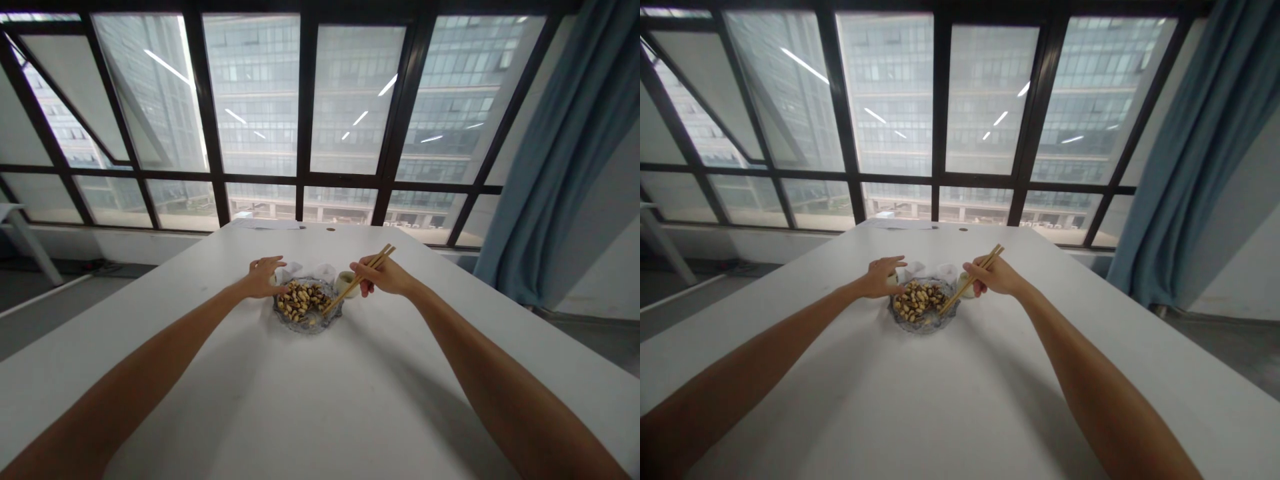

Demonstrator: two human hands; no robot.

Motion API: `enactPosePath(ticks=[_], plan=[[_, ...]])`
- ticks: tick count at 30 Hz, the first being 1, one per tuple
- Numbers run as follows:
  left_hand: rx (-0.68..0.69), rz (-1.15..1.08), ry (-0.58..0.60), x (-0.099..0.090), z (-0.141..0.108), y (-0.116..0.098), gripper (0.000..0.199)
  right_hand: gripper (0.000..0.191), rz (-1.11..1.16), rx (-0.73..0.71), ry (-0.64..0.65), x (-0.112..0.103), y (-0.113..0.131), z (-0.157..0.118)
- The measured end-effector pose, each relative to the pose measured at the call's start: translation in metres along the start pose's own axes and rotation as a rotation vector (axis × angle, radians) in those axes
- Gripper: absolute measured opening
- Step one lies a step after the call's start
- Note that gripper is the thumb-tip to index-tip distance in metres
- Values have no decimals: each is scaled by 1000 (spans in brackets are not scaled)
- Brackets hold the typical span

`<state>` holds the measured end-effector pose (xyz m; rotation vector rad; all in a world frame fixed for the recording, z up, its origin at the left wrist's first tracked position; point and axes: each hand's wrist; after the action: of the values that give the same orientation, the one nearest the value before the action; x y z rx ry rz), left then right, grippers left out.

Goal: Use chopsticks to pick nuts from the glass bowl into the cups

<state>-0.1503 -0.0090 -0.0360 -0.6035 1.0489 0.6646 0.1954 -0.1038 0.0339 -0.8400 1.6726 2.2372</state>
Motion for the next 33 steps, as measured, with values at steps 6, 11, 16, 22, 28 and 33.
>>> enactPosePath(ticks=[6,11,16,22,28,33], plan=[[-175,50,46,7,35,-12,73,55,8,14,37,0,11,-5],[-217,-1,-16,11,55,-13,74,53,9,9,34,-1,14,-6],[49,48,-218,11,56,-9,73,55,-6,-17,-15,-2,13,-5],[-11,-41,-234,13,56,-7,70,62,49,-62,-154,-5,14,-4],[-169,-129,-127,14,60,-3,67,61,115,-124,-348,-3,12,1],[80,-207,-270,8,58,-16,67,55,112,-218,-536,13,7,5]])
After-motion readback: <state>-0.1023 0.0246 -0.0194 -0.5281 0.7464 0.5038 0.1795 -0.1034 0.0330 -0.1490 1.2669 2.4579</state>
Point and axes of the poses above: each hand's wrist, its own z-axis towards the middle knuckle, its own x-axis out of the palm, y = z × x, and after that the axes turned 6 degrees about x, right-handed
